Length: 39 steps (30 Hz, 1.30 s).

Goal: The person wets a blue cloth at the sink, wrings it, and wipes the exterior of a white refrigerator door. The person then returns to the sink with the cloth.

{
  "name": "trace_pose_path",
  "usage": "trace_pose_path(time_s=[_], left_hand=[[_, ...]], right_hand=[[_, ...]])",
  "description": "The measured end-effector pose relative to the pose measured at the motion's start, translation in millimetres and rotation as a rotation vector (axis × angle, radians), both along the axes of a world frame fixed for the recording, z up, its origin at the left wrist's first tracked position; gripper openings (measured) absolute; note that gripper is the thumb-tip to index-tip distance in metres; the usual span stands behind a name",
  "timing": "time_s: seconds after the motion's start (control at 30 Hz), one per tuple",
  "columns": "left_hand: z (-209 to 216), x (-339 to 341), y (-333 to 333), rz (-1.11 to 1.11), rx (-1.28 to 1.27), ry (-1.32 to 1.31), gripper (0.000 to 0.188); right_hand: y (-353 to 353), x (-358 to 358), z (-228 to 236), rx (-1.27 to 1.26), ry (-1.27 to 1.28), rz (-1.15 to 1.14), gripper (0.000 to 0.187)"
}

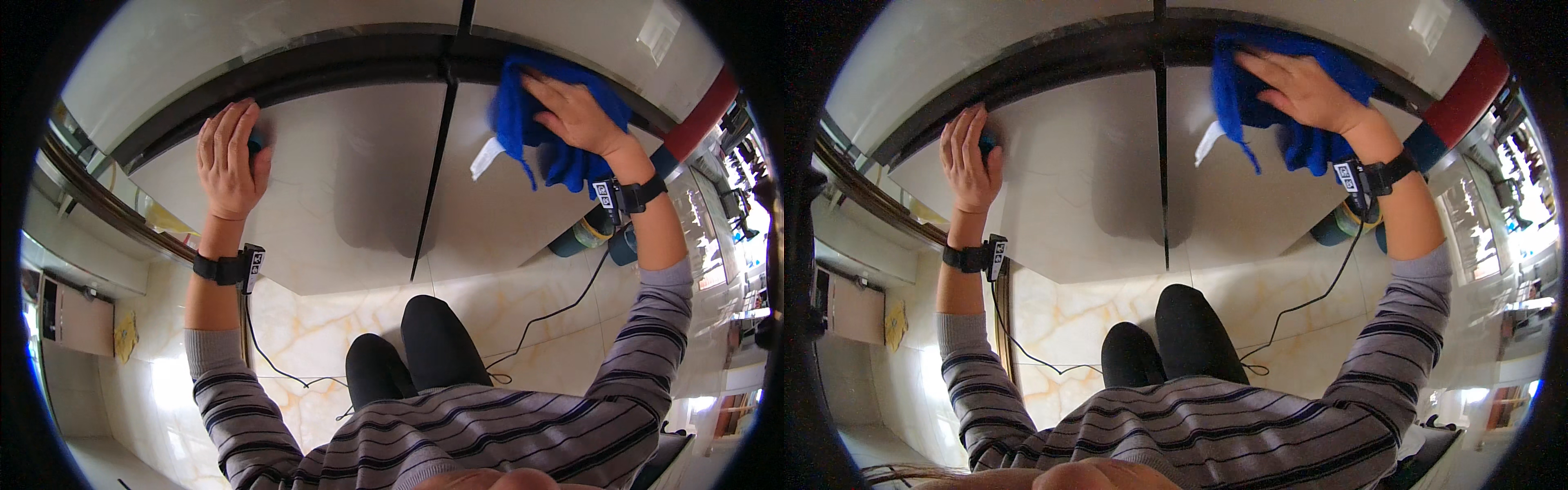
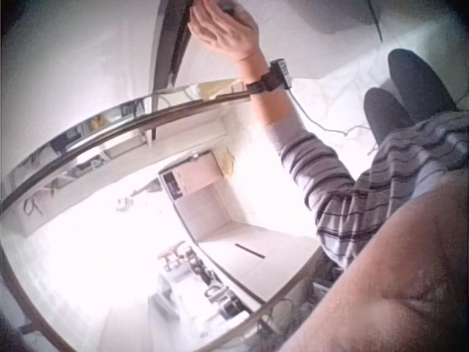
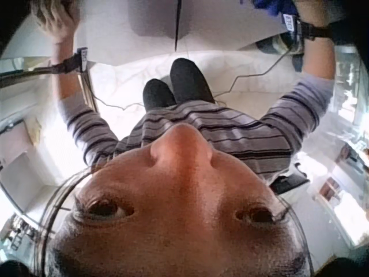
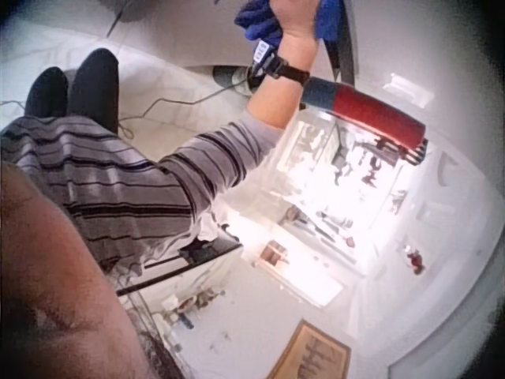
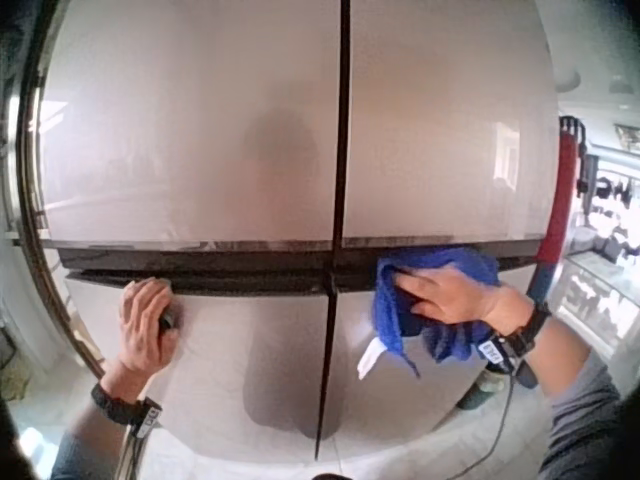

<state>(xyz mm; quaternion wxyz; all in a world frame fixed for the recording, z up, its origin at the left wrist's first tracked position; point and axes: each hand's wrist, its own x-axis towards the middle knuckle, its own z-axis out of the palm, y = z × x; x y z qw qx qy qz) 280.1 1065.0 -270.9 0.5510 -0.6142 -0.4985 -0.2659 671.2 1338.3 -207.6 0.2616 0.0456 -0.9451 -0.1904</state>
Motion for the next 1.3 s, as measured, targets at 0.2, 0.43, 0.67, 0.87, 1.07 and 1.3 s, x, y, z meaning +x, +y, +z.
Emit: trace_pose_path(time_s=[0.2,0.43,0.67,0.87,1.07,1.3], left_hand=[[2.6,1.2,-1.7,-0.030,-0.016,-0.013,0.042],[-0.5,-5.5,-5.6,-0.184,-0.051,-0.015,0.047],[-25.5,-25.3,-1.4,-0.448,0.108,-0.124,0.056],[-67.6,-30.6,-37.0,-0.352,-0.014,-0.163,0.053],[-80.8,-35.2,-71.5,-0.281,-0.173,-0.194,0.050],[-79.9,-33.5,-81.4,-0.303,-0.166,-0.201,0.054]], right_hand=[[-37.3,-71.0,10.0,-0.196,-0.129,0.115,0.061],[-77.1,-121.0,25.0,-0.301,-0.240,0.095,0.061],[-114.0,-214.6,13.7,-0.284,-0.149,0.291,0.059],[-147.4,-278.8,6.6,-0.283,-0.046,0.469,0.057],[-167.8,-338.6,-2.7,-0.226,0.009,0.518,0.057],[-205.9,-408.9,-20.3,-0.458,-0.048,0.720,0.053]])
